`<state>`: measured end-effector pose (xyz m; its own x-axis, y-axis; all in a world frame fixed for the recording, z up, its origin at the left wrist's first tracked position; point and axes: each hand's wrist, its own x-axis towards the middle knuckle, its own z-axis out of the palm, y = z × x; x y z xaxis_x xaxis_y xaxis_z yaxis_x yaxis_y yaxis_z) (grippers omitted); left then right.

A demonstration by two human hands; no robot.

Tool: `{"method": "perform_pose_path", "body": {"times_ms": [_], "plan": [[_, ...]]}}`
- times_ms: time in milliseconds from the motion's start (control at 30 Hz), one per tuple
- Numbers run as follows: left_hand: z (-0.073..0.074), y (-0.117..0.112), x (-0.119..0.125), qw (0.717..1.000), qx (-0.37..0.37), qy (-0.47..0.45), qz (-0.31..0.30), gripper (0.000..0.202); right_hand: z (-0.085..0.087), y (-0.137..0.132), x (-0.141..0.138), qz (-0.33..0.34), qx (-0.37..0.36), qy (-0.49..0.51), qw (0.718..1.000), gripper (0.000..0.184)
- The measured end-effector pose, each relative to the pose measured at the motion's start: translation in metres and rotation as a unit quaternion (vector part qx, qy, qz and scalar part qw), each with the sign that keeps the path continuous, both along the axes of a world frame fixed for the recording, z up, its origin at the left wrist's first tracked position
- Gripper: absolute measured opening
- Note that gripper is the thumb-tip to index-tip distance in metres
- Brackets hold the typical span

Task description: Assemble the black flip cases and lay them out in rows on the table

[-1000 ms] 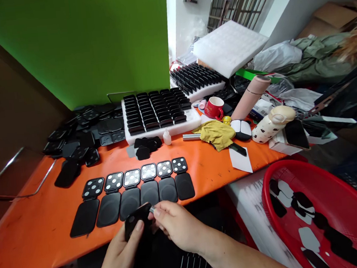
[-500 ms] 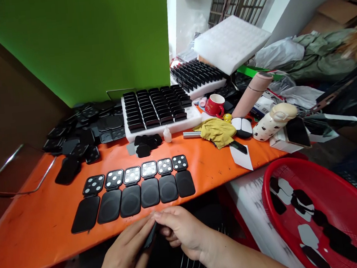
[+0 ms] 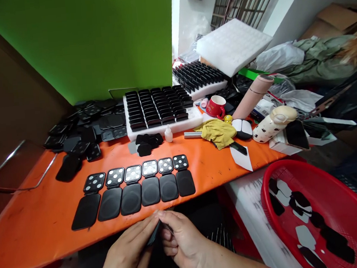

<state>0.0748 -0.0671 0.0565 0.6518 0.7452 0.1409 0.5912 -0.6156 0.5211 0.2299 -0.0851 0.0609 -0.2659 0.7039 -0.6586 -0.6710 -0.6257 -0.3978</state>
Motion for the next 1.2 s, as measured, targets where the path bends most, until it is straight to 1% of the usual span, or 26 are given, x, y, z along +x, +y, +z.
{"method": "perform_pose_path", "body": {"times_ms": [167,233,300,367,433,467,500,533,567,633,667,700,733,767,833,867,933,1000,1067,1133,1200], "plan": [[0.001,-0.001,-0.004,1.000,-0.018,-0.003,0.005,0.064,0.004,0.002,0.007,0.083,0.056,-0.009,0.995,0.033],[0.002,-0.002,-0.005,1.000,-0.017,-0.007,0.002,0.066,0.004,0.003,0.009,0.099,0.063,-0.011,0.993,0.031],[0.002,-0.003,-0.004,1.000,-0.010,-0.021,0.003,0.067,0.002,0.003,0.009,0.086,0.055,-0.013,0.995,0.027],[0.001,-0.004,-0.003,0.999,-0.010,-0.047,0.006,0.065,0.000,0.002,0.007,0.056,0.044,-0.016,0.997,0.025],[-0.001,-0.003,0.000,0.995,-0.043,-0.086,0.017,0.058,-0.002,0.000,0.004,0.035,0.032,-0.008,0.999,0.026],[-0.001,-0.003,0.001,0.990,-0.077,-0.108,0.037,0.051,-0.003,0.000,0.003,0.034,0.027,0.002,0.999,0.028],[-0.002,-0.002,0.002,0.981,-0.122,-0.131,0.070,0.042,-0.002,0.000,0.003,0.037,0.023,0.017,0.999,0.030],[-0.002,0.000,0.004,0.966,-0.175,-0.155,0.114,0.034,-0.001,0.000,0.003,0.043,0.019,0.036,0.998,0.032],[-0.002,0.002,0.005,0.942,-0.233,-0.176,0.163,0.028,0.001,0.000,0.003,0.049,0.018,0.053,0.997,0.035],[-0.002,0.005,0.007,0.884,-0.337,-0.214,0.243,0.025,0.004,0.001,0.005,0.063,0.025,0.070,0.995,0.033],[-0.001,0.007,0.008,0.859,-0.375,-0.229,0.264,0.027,0.006,0.002,0.006,0.070,0.034,0.061,0.995,0.030],[-0.001,0.008,0.008,0.840,-0.403,-0.241,0.273,0.028,0.007,0.002,0.006,0.079,0.048,0.043,0.995,0.027],[0.000,0.008,0.008,0.828,-0.420,-0.250,0.274,0.028,0.008,0.003,0.007,0.089,0.064,0.016,0.994,0.025],[-0.001,0.008,0.008,0.824,-0.427,-0.257,0.271,0.028,0.008,0.003,0.008,0.099,0.081,-0.012,0.992,0.024],[-0.002,0.006,0.008,0.831,-0.417,-0.264,0.256,0.028,0.007,0.004,0.009,0.116,0.101,-0.054,0.987,0.027],[-0.003,0.005,0.008,0.843,-0.402,-0.261,0.245,0.027,0.007,0.004,0.009,0.121,0.101,-0.066,0.985,0.028],[-0.006,0.002,0.007,0.878,-0.348,-0.244,0.219,0.027,0.007,0.006,0.009,0.130,0.093,-0.081,0.984,0.028],[-0.008,0.000,0.005,0.921,-0.272,-0.211,0.183,0.027,0.008,0.007,0.010,0.139,0.087,-0.094,0.982,0.030],[-0.009,-0.001,0.003,0.959,-0.183,-0.169,0.136,0.031,0.008,0.008,0.010,0.152,0.084,-0.109,0.979,0.031],[-0.008,-0.002,0.002,0.985,-0.092,-0.119,0.089,0.039,0.009,0.008,0.011,0.164,0.080,-0.125,0.975,0.032],[-0.007,-0.003,0.000,0.996,-0.021,-0.065,0.053,0.048,0.009,0.009,0.012,0.171,0.075,-0.145,0.972,0.034]]}}
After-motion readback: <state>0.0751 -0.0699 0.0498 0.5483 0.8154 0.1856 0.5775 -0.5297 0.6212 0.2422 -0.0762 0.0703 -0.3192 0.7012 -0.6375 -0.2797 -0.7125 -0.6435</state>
